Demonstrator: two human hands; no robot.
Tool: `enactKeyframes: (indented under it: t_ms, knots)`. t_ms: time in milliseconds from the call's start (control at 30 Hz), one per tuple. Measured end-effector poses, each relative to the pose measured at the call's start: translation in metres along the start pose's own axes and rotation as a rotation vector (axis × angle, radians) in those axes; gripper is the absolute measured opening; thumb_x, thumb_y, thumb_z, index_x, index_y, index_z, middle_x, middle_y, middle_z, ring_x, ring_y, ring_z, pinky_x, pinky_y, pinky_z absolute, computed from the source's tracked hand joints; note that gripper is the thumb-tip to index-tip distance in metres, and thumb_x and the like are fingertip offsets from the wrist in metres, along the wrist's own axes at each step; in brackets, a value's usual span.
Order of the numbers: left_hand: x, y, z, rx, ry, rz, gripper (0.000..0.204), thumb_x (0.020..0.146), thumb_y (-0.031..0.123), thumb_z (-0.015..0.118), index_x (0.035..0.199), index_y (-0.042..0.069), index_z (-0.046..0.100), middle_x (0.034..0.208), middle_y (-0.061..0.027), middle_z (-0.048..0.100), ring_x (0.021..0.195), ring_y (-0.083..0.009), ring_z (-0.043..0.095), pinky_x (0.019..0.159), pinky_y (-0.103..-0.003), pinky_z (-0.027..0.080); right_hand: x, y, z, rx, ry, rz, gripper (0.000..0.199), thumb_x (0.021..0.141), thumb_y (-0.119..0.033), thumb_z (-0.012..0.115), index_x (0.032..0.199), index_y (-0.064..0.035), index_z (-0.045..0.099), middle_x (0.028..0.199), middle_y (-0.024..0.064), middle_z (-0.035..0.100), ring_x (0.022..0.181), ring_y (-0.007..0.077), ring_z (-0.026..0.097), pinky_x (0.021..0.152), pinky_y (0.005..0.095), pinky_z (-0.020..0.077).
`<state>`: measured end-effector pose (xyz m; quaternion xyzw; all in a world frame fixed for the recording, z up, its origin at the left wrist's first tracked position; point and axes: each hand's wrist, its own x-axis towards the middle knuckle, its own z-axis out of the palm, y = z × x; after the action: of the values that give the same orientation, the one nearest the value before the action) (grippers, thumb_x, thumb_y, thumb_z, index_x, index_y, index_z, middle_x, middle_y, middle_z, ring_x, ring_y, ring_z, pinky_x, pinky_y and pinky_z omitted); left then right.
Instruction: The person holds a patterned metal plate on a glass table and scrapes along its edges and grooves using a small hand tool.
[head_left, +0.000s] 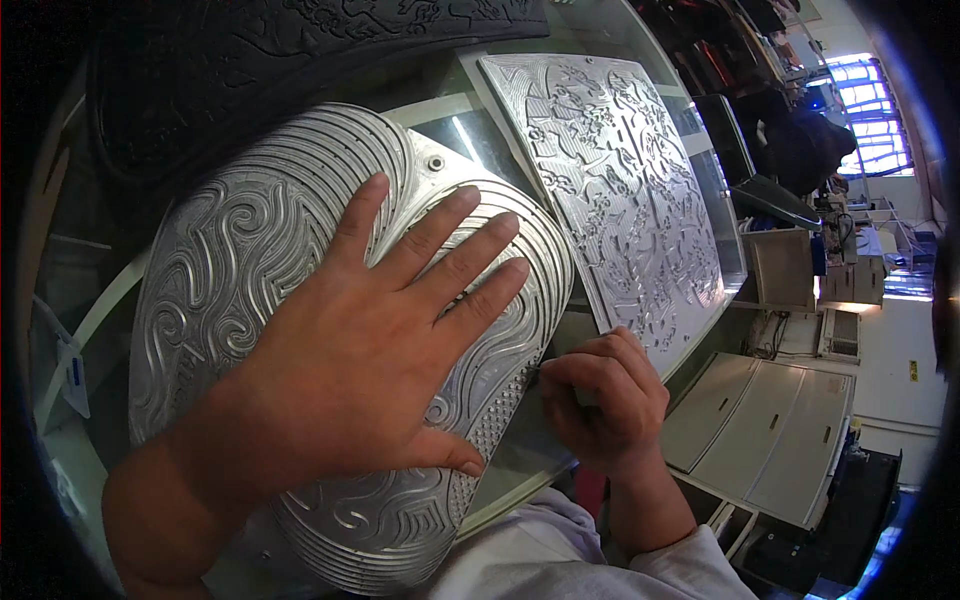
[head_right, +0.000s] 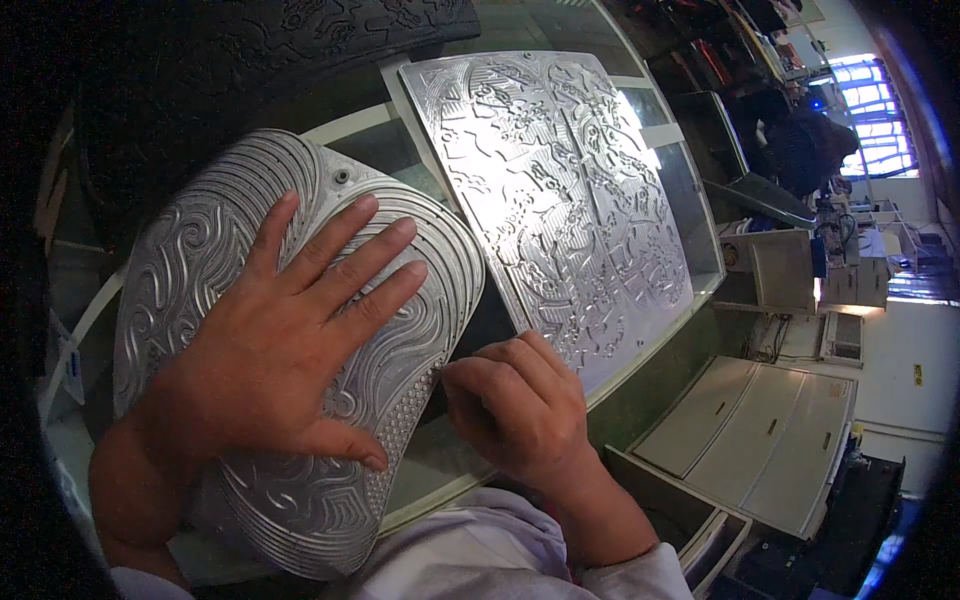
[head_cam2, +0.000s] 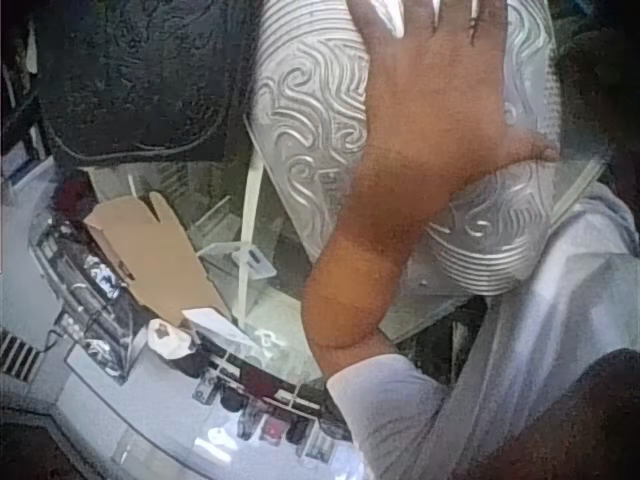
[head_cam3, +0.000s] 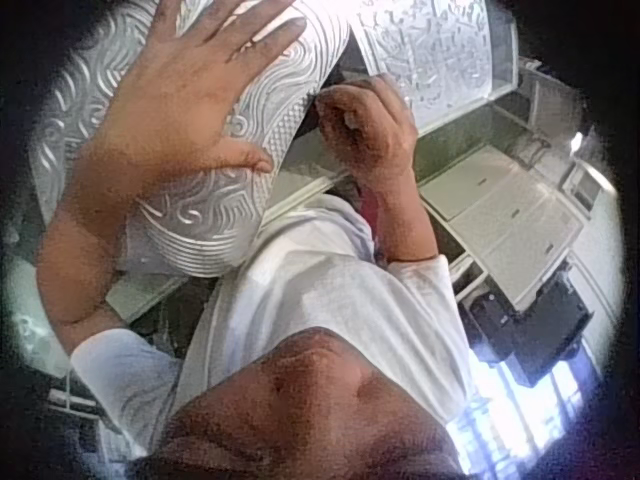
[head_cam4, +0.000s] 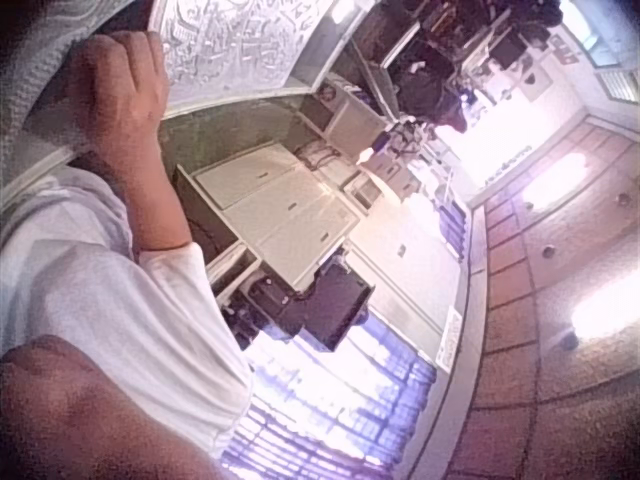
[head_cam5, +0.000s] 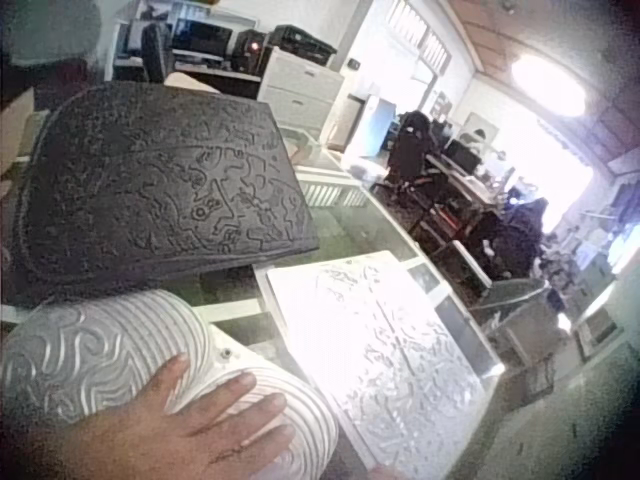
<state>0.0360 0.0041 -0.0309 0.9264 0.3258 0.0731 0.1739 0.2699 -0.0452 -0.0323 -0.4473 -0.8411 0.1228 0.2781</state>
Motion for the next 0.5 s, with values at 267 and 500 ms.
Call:
enactKeyframes:
  t_ms: [267, 500]
  knots:
    - [0.0004, -0.0013, 0.0028, 0.034, 0.003, 0.008, 0.116, 0.065, 0.087, 0.05, 0.146, 0.006, 0.036, 0.156, -0.0172, 0.024, 0.147, -0.0359, 0.013, 0.115, -0.062, 0.0, 0.0004, -0.0015, 0.0023, -0.012, 0.002, 0.031, 0.029, 0.064, 0.007, 0.073, 0.088, -0.0033, 0.062, 0.075, 0.0081, 0.059, 0.061, 0.0231, 0.056, 0.055, 0.0337, 0.0448]
    - [0.0005, -0.0009, 0.0022, 0.045, -0.005, 0.008, 0.117, 0.064, 0.087, 0.051, 0.147, 0.006, 0.035, 0.157, -0.0167, 0.023, 0.147, -0.0356, 0.013, 0.116, -0.062, 0.0, -0.0003, -0.0011, 0.0014, -0.006, 0.008, 0.022, 0.028, 0.064, 0.007, 0.073, 0.088, -0.0029, 0.062, 0.073, 0.0075, 0.059, 0.061, 0.0232, 0.056, 0.055, 0.0336, 0.045]
